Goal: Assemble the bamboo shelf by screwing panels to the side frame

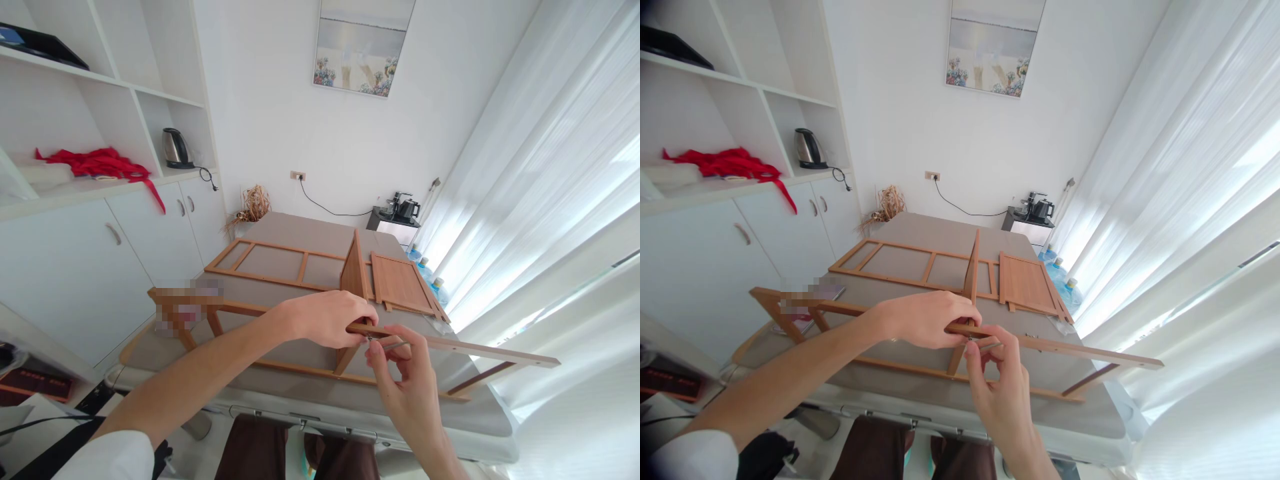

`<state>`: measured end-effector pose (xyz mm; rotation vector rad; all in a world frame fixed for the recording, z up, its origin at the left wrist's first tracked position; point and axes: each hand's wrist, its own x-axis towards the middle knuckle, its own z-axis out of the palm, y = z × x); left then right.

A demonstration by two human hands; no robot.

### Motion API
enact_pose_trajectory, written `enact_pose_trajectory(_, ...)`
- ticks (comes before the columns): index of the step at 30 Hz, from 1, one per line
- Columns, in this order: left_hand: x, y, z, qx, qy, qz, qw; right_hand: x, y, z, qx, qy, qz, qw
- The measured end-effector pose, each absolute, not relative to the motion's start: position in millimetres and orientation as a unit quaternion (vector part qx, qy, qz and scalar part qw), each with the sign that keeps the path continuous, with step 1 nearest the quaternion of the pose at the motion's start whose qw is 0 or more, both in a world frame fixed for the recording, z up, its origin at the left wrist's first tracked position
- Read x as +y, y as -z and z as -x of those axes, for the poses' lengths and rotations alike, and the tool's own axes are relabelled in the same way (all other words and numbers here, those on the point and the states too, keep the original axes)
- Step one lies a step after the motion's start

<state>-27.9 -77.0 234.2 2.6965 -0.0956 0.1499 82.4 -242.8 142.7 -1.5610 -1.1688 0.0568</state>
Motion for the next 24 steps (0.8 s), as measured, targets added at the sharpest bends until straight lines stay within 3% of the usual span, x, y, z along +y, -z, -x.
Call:
enact_pose_trajectory(3, -78.0, -234.6, 28.9, -0.027, -0.055, -0.974, 0.216, -247.3, -143.5, -88.2, -0.501, -0.029, 0.673, 0.543)
enact_pose_trajectory(11, -80.0, -234.2, 28.3, -0.012, -0.056, -0.977, 0.207, -250.2, -137.3, -90.8, -0.554, 0.119, 0.650, 0.506)
enact_pose_trajectory(24, -79.3, -233.8, 27.2, -0.016, -0.058, -0.973, 0.222, -241.3, -131.9, -80.3, -0.566, 0.132, 0.641, 0.501)
